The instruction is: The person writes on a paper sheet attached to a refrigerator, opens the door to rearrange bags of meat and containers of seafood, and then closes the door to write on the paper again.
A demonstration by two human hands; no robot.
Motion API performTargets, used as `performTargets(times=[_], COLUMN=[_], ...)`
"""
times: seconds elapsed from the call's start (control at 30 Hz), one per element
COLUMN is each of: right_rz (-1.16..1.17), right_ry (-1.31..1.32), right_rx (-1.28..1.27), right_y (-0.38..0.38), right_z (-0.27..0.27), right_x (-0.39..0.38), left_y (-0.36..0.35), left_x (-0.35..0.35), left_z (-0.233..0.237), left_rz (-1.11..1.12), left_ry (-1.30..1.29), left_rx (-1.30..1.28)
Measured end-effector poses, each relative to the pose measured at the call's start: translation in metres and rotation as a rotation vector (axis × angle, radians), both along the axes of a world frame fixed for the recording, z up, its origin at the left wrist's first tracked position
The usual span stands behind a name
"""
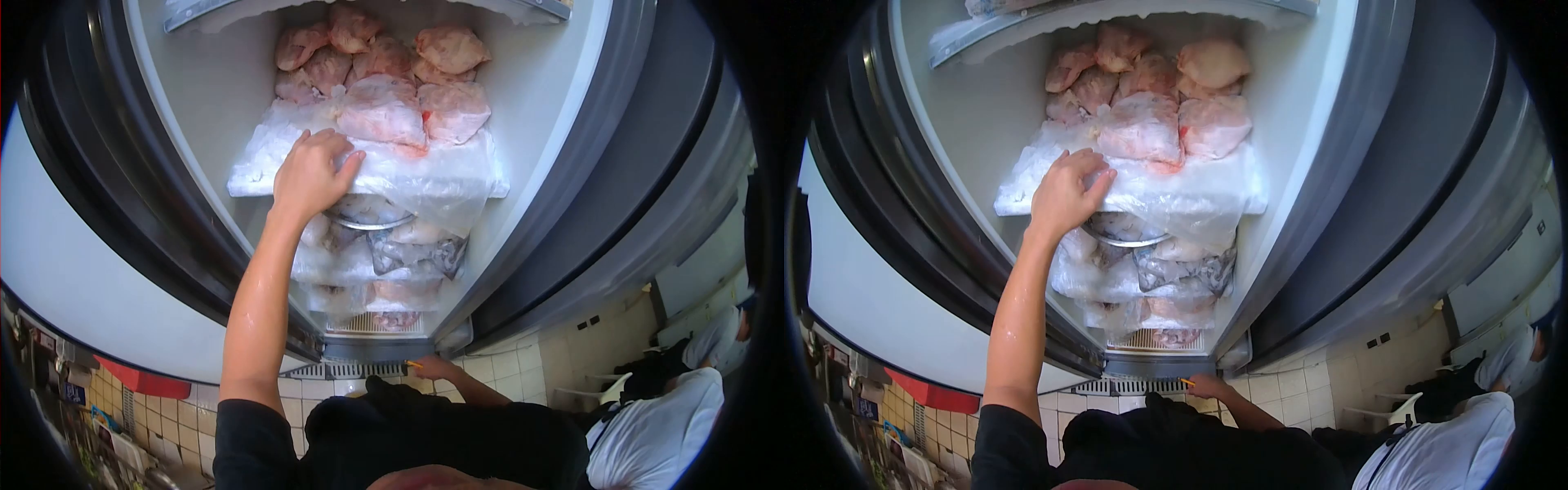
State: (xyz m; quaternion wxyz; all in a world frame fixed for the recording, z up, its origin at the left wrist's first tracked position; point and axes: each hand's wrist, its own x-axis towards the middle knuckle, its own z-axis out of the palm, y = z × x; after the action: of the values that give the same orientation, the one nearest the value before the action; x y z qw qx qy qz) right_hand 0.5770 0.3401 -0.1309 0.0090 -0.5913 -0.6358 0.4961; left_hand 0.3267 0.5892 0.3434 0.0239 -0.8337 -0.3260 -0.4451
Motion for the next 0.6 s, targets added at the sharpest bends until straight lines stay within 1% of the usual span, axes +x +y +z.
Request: performTargets(times=[0.07, 0.1, 0.17, 0.23, 0.3, 0.4, 0.53, 0.6], right_rz=[0.014, 0.025, 0.049, 0.081, 0.014, 0.057, 0.058, 0.043], right_ry=[0.027, 0.009, -0.025, -0.019, -0.025, -0.031, -0.036, -0.035], right_rx=[0.111, 0.125, 0.141, 0.291, 0.132, 0.251, 0.192, 0.114], right_y=[-0.002, -0.004, 0.0, -0.003, -0.004, -0.009, -0.014, -0.014], right_z=[-0.024, -0.028, -0.019, -0.023, 0.022, 0.021, 0.014, 0.008], right_x=[0.004, 0.004, 0.004, 0.007, -0.001, 0.0, 0.004, 0.008], left_y=[0.0, 0.001, 0.005, 0.008, 0.008, 0.004, 0.005, 0.004], left_x=[0.0, 0.0, 0.0, -0.001, -0.001, -0.003, -0.009, -0.016], left_z=[0.0, 0.0, -0.005, -0.006, -0.006, -0.006, -0.007, -0.014], left_rz=[0.002, -0.006, -0.022, 0.01, 0.05, 0.056, 0.001, -0.141], left_ry=[0.009, 0.0, -0.019, 0.008, 0.011, -0.025, -0.078, -0.169], left_rx=[-0.009, 0.005, 0.022, 0.007, -0.078, -0.105, -0.153, 0.06])
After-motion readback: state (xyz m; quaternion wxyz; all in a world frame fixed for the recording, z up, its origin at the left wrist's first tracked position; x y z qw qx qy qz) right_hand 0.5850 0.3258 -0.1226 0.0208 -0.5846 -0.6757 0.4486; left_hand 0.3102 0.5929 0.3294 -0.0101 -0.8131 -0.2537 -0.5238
